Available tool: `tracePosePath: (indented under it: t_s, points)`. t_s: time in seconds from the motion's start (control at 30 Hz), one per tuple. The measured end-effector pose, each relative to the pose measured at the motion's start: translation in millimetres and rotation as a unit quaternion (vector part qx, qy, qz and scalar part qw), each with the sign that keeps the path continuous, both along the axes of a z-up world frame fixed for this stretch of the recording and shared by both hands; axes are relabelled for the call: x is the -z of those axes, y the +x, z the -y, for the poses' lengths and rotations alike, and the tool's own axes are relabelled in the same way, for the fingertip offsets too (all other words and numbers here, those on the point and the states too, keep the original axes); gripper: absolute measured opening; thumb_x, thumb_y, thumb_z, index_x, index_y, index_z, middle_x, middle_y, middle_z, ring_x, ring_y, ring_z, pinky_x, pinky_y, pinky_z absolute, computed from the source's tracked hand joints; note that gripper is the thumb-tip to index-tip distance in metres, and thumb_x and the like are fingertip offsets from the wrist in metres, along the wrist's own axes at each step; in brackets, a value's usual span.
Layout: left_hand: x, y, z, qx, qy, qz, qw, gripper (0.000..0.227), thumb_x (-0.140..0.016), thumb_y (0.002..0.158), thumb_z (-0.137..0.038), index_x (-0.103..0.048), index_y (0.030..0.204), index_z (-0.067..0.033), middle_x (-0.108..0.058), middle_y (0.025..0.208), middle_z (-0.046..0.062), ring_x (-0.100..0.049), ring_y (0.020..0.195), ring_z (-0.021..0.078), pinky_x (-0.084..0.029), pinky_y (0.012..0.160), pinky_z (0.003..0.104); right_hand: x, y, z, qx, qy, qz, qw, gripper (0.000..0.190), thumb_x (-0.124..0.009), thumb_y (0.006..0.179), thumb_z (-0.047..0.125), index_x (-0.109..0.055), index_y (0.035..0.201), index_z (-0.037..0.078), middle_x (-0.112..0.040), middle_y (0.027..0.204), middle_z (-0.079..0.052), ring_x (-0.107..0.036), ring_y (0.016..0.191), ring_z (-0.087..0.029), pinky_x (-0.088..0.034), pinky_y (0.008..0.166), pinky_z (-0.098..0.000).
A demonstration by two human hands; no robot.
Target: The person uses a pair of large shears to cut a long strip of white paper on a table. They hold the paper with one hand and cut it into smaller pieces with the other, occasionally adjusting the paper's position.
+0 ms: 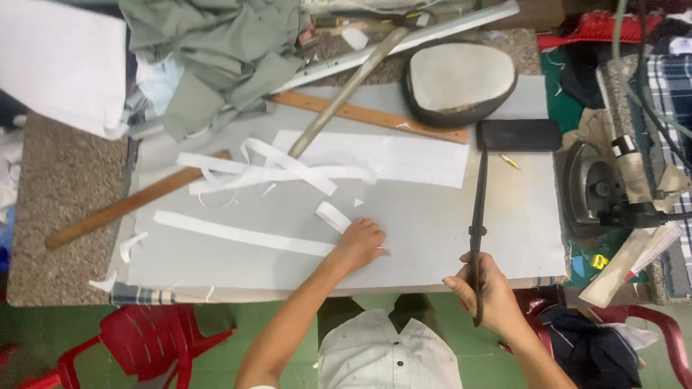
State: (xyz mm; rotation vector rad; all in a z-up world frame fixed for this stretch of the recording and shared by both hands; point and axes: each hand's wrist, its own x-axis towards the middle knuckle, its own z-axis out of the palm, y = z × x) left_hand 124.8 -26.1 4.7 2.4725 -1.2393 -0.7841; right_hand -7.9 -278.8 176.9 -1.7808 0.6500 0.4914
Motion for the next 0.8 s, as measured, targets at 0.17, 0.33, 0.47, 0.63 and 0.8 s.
tracePosePath:
  t_s: [0.17,0.33,0.47,0.63,0.8]
  points:
    - [-92.2,-0.1,18.6,-0.202,-0.38,0.187,0.883,0.001,-0.072,0.093,-0.007,-0.07,0.094,-0.0067,-0.071,0.086,0.005,-0.067,0.072,0.0205,-0.052,0.057,0.032,-8.4,23.6,8.3,0.029,0.018,0.102,0.994,0.044,-0.076,0.087,0.015,-0.048,0.118,0.003,-0.077,0.092,-0.014,-0.058,0.045,-0.022,-0.051,0.045,-0.035]
    - [-177.4,-6.4,51.8,-0.17,-0.468,0.47,0.729,0.024,-0.079,0.09,0.004,-0.068,0.109,-0.0068,-0.067,0.101,0.01,-0.069,0.078,0.0257,-0.056,0.061,0.034,-16.3,45.5,16.0,0.003,0.168,0.253,0.953,0.053,-0.075,0.083,0.035,-0.044,0.115,0.006,-0.079,0.109,-0.023,-0.053,0.039,-0.018,-0.053,0.04,-0.0318]
    - [-197.9,-3.6,66.8,-0.137,-0.44,0.572,0.679,0.023,-0.081,0.091,-0.001,-0.071,0.11,-0.0077,-0.062,0.102,0.01,-0.064,0.077,0.0224,-0.05,0.058,0.033,-64.4,71.4,-1.2,0.012,0.194,0.292,0.936,0.044,-0.078,0.084,0.017,-0.044,0.108,0.004,-0.072,0.088,-0.017,-0.058,0.037,-0.02,-0.052,0.034,-0.0301]
    - [-193.9,-34.6,67.4,-0.194,-0.391,0.599,0.671,0.042,-0.083,0.096,-0.039,-0.064,0.126,-0.0167,-0.058,0.119,0.011,-0.061,0.105,0.0272,-0.058,0.085,0.041,-66.0,97.2,-9.1,0.019,0.183,0.295,0.938,0.042,-0.078,0.085,0.005,-0.045,0.111,0.006,-0.072,0.081,-0.014,-0.062,0.044,-0.019,-0.053,0.039,-0.0312]
    - [-176.2,-33.1,94.5,-0.163,-0.576,-0.156,0.786,0.084,-0.027,0.098,-0.087,-0.057,0.103,-0.0086,-0.042,0.092,0.002,-0.036,0.081,0.0162,-0.034,0.072,0.033,-87.1,116.9,-16.5,-0.109,0.21,0.311,0.92,0.036,-0.071,0.092,0.005,-0.043,0.113,0.005,-0.073,0.078,-0.011,-0.057,0.041,-0.02,-0.052,0.038,-0.031]
